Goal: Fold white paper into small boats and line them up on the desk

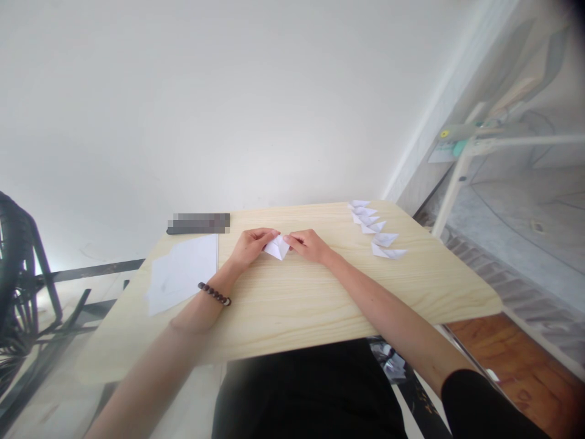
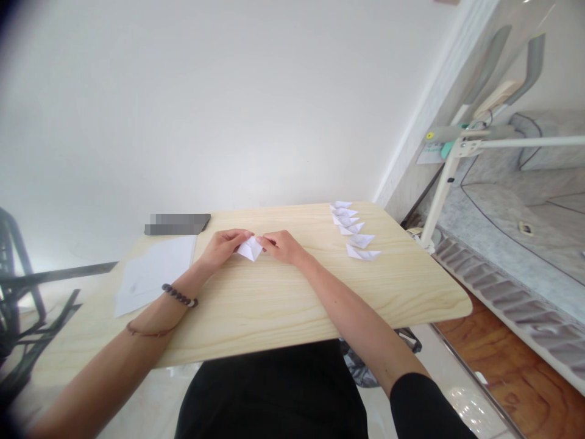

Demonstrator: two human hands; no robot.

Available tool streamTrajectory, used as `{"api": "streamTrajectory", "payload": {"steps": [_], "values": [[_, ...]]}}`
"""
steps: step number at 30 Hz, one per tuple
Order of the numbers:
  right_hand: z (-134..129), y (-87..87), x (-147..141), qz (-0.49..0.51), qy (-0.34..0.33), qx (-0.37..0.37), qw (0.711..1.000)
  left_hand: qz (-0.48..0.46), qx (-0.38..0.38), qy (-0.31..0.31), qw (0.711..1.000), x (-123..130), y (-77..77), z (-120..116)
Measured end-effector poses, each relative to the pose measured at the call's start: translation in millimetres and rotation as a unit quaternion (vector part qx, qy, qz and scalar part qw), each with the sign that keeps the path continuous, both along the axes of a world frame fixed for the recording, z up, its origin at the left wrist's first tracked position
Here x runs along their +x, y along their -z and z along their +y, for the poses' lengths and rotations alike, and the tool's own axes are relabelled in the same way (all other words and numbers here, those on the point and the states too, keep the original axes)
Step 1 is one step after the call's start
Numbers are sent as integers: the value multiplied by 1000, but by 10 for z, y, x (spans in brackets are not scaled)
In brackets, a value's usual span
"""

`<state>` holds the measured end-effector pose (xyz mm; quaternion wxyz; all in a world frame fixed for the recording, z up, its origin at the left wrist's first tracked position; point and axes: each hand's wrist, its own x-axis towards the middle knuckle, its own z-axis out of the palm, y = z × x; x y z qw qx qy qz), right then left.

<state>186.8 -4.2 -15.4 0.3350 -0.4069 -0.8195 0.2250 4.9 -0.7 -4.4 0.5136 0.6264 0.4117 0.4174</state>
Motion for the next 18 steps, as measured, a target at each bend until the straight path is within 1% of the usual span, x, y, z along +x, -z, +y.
{"api": "streamTrajectory", "payload": {"steps": [5,11,14,18], "values": [[-2,-10,1,-14,0,19,1000,15,15,-9,1000,-12,9,5],[-2,-11,-3,-13,-4,23,1000,22,36,-18,999,-21,22,13],[12,-4,9,-4,-10,12,1000,26,38,-20,999,-23,16,10],[32,8,32,11,-26,-22,999,31,32,-16,999,-19,10,9]]}}
